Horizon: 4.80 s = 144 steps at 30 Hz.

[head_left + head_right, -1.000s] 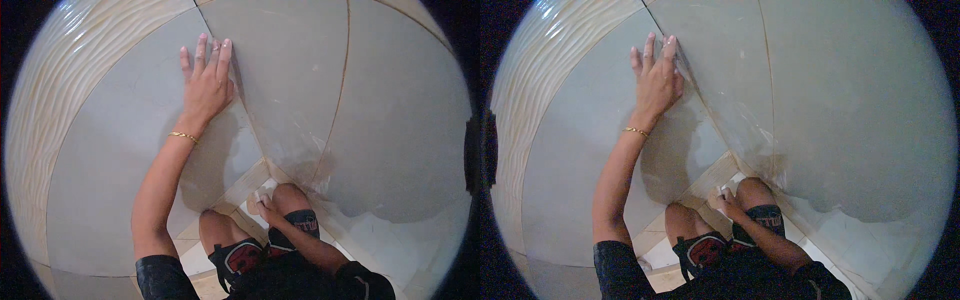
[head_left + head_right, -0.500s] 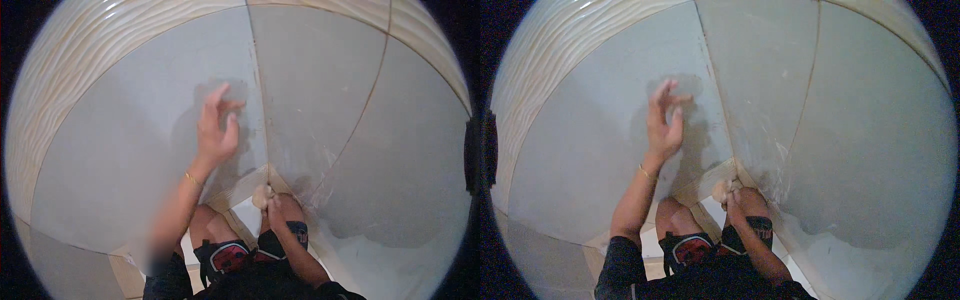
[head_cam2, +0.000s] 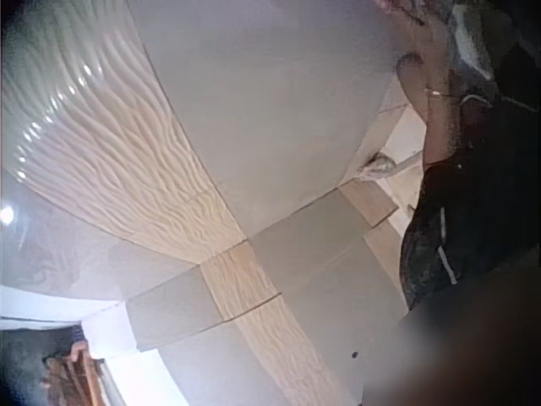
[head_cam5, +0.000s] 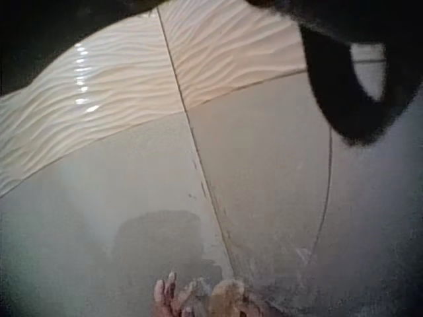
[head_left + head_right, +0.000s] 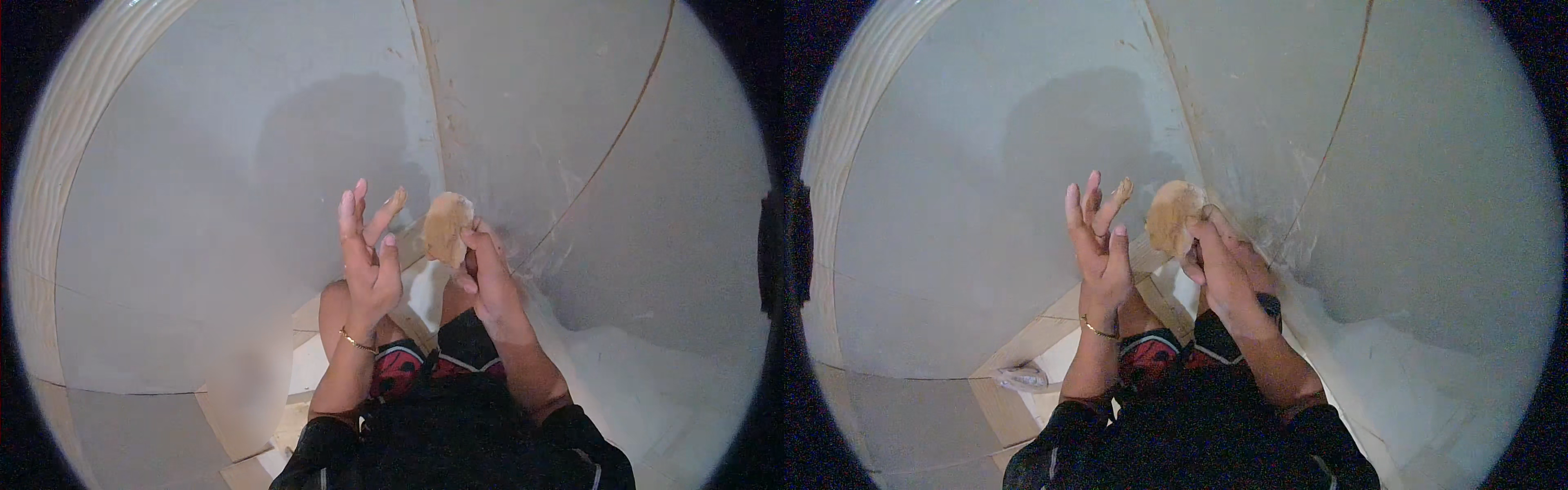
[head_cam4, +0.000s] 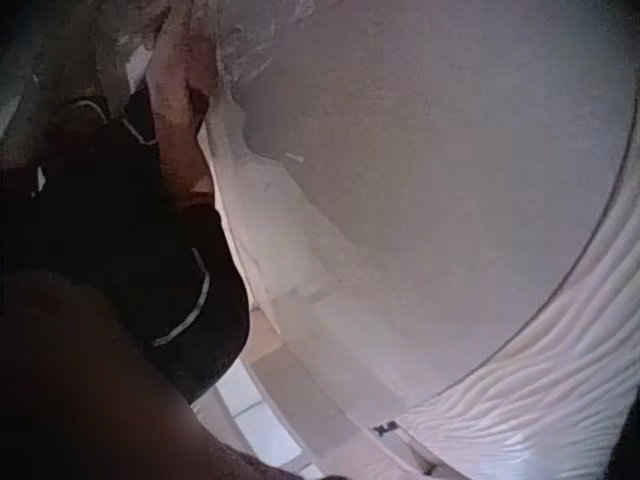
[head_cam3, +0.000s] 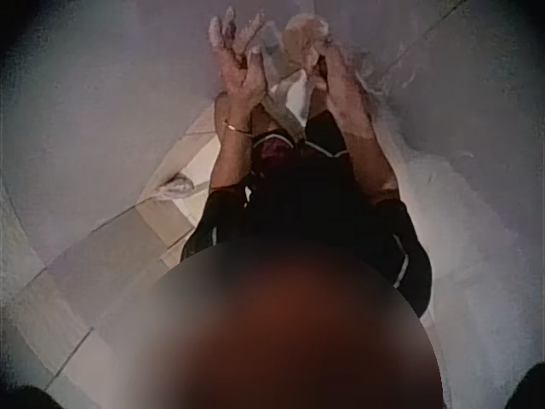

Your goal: Apply grout or filler to the corners of wall tiles using fingers and a small sponge.

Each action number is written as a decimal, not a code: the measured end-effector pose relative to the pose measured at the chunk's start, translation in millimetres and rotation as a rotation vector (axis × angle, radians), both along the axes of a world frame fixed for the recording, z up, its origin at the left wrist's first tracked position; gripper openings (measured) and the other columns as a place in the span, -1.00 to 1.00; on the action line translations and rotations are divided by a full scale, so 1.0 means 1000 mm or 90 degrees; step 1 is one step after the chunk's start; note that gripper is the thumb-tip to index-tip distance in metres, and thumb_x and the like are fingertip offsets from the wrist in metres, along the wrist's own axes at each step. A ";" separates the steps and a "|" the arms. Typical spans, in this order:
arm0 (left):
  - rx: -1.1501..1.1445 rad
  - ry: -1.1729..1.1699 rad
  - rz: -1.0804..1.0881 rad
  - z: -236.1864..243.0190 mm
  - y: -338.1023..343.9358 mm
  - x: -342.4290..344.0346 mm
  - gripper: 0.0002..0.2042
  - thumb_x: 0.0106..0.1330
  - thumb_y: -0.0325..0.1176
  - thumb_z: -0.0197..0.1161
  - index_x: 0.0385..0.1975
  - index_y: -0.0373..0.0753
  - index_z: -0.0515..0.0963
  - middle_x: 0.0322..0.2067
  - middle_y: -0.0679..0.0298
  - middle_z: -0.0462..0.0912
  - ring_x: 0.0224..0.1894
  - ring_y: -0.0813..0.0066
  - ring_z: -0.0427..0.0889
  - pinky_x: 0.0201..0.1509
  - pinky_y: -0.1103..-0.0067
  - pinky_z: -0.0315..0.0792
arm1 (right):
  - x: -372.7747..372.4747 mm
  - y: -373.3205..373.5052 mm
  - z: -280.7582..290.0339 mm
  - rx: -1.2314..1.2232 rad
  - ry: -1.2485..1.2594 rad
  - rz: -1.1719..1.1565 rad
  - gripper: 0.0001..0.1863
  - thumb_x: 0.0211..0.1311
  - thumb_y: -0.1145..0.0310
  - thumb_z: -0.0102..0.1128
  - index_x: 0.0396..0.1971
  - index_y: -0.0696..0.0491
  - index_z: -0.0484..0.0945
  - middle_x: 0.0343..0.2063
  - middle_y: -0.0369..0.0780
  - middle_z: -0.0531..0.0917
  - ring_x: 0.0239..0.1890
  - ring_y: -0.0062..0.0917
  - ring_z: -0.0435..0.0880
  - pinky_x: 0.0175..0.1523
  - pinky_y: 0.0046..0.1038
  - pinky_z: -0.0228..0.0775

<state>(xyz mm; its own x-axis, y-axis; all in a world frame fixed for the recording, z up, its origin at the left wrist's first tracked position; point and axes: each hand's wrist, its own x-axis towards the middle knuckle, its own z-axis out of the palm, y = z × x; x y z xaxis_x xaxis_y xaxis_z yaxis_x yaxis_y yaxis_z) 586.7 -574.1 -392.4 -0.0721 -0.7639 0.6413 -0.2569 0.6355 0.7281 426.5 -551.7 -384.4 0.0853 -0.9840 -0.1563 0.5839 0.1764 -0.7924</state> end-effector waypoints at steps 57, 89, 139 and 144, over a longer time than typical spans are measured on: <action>-0.043 -0.037 -0.086 0.012 0.002 0.034 -0.21 0.11 -0.68 -0.05 0.38 -0.20 -0.20 0.35 -0.15 -0.04 0.36 0.07 0.13 0.43 0.23 -0.24 | 0.017 0.008 0.008 -0.061 0.037 -0.024 -0.79 0.27 0.25 -0.11 -0.22 0.03 0.41 -0.53 -0.40 0.48 -0.71 -0.87 0.21 -0.73 -0.76 -0.10; -0.480 -0.345 0.222 0.142 -0.136 -0.052 -0.34 0.07 -0.62 0.01 0.28 -0.31 0.09 0.07 0.06 0.45 0.19 0.09 0.34 0.33 0.24 0.07 | 0.035 -0.022 -0.243 -0.010 0.221 0.020 -0.80 0.25 0.27 0.06 -0.41 0.06 0.32 -0.54 -0.33 0.42 -0.48 -0.68 0.40 -0.43 -0.56 0.28; -0.488 -0.567 0.309 0.153 -0.174 -0.057 -0.24 -0.07 -0.55 0.07 0.29 -0.31 0.08 0.17 0.04 0.34 0.39 -0.06 -0.05 0.37 -0.03 -0.26 | 0.017 -0.009 -0.170 -0.102 0.460 -0.013 -0.64 0.08 0.20 0.13 -0.27 0.16 0.33 -0.46 0.06 0.55 -0.36 -0.06 0.57 -0.24 -0.17 0.38; -0.493 -0.565 0.388 0.165 -0.176 -0.070 -0.25 -0.04 -0.53 0.09 0.28 -0.35 0.07 0.23 0.04 0.27 0.39 -0.07 -0.06 0.37 -0.04 -0.25 | 0.018 -0.009 -0.167 -0.098 0.383 -0.006 -0.65 0.08 0.20 0.12 -0.29 0.17 0.32 -0.43 0.10 0.54 -0.34 0.00 0.55 -0.24 -0.12 0.35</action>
